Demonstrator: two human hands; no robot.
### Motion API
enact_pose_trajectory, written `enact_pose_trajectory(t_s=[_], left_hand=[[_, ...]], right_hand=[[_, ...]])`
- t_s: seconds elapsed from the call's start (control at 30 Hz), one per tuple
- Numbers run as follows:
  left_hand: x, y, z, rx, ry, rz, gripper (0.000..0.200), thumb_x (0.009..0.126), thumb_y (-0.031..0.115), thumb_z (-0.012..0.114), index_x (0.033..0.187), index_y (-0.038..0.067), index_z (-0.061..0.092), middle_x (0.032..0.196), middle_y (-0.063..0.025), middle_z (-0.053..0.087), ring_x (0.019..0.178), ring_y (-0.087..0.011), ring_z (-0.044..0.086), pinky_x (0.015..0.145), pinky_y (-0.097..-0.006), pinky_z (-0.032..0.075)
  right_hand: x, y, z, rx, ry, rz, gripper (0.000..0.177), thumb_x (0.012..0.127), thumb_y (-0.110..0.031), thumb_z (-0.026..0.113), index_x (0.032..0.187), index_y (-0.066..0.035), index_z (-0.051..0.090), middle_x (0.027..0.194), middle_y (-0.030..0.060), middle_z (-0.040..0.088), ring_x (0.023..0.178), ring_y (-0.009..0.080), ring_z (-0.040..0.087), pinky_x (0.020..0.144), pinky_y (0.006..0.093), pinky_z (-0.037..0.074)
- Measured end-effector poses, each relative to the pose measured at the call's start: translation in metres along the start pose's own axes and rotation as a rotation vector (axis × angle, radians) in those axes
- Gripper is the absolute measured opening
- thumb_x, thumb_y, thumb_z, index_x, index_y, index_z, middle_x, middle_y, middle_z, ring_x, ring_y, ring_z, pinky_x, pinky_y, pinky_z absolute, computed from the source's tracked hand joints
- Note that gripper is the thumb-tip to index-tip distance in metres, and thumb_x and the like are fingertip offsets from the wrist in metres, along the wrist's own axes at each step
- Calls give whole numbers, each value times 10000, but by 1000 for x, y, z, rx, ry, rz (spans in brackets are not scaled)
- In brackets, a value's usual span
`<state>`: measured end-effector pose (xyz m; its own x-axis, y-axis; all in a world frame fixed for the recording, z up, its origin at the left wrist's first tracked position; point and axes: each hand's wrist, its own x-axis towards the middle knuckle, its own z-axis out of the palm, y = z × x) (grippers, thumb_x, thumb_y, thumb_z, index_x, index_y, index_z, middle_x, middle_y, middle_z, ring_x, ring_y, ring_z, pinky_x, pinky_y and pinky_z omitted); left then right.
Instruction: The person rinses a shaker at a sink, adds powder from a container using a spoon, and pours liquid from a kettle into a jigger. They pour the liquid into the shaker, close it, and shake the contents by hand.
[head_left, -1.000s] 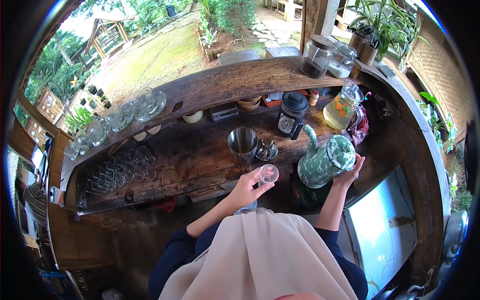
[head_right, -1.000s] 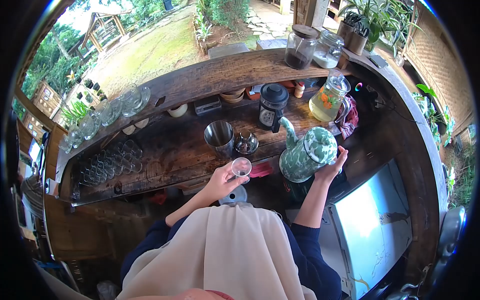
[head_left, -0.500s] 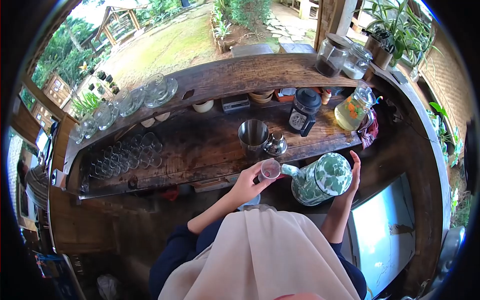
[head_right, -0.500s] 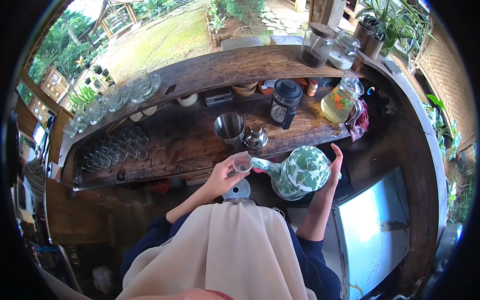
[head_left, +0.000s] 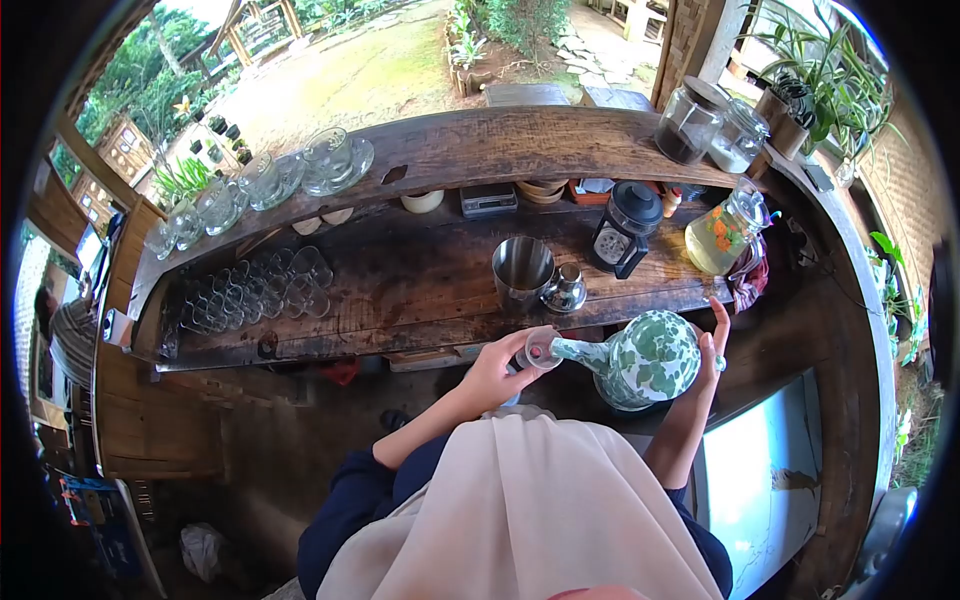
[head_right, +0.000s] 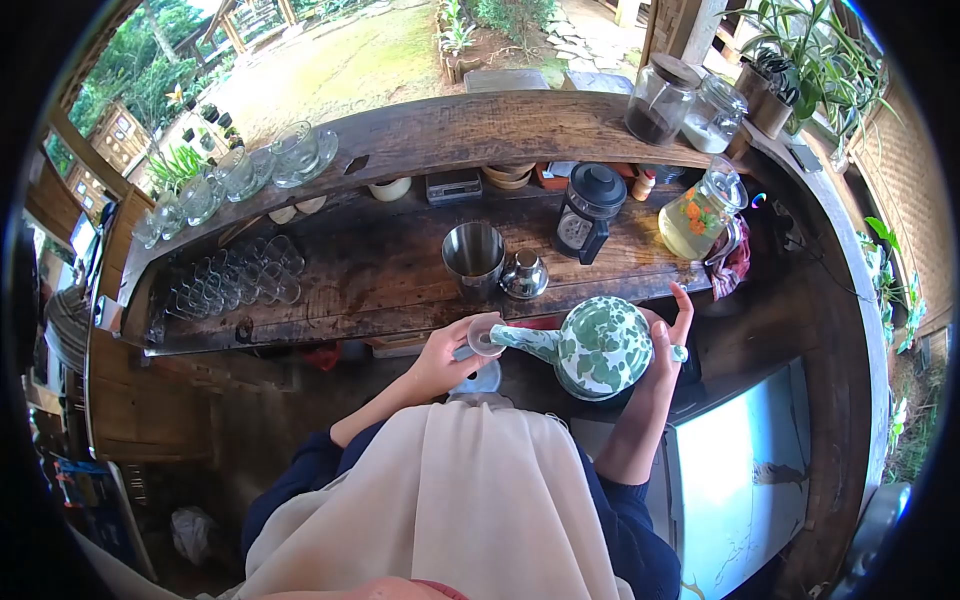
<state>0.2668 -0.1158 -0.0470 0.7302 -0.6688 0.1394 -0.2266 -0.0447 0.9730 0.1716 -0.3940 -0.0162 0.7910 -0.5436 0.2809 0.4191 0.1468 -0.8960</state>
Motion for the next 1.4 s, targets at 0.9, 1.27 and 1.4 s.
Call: enact_pose_trajectory(t_s=[0.9,1.27,1.4], left_hand=[[-14,12,-13,71,17,-18,410,752,26,641,1158,47,585,1111,-98,636,1014,-208,608,925,-317,445],[-14,10,-11,111,8,-13,404,794,81,655,1191,70,580,1082,-118,643,970,-249,620,875,-328,466],[-13,7,-10,105,5,-18,404,796,80,651,1193,63,577,1079,-121,644,972,-252,620,873,-330,467]], right_hand=[[-7,-33,33,-187,-44,80,927,780,-396,712,1425,-63,135,936,241,648,857,256,657,811,335,496],[-6,-33,32,-210,-79,97,871,803,-334,704,1421,-61,153,950,242,645,862,248,654,805,326,497],[-5,-33,32,-207,-83,106,860,808,-332,700,1418,-57,159,948,235,648,861,240,653,806,321,495]])
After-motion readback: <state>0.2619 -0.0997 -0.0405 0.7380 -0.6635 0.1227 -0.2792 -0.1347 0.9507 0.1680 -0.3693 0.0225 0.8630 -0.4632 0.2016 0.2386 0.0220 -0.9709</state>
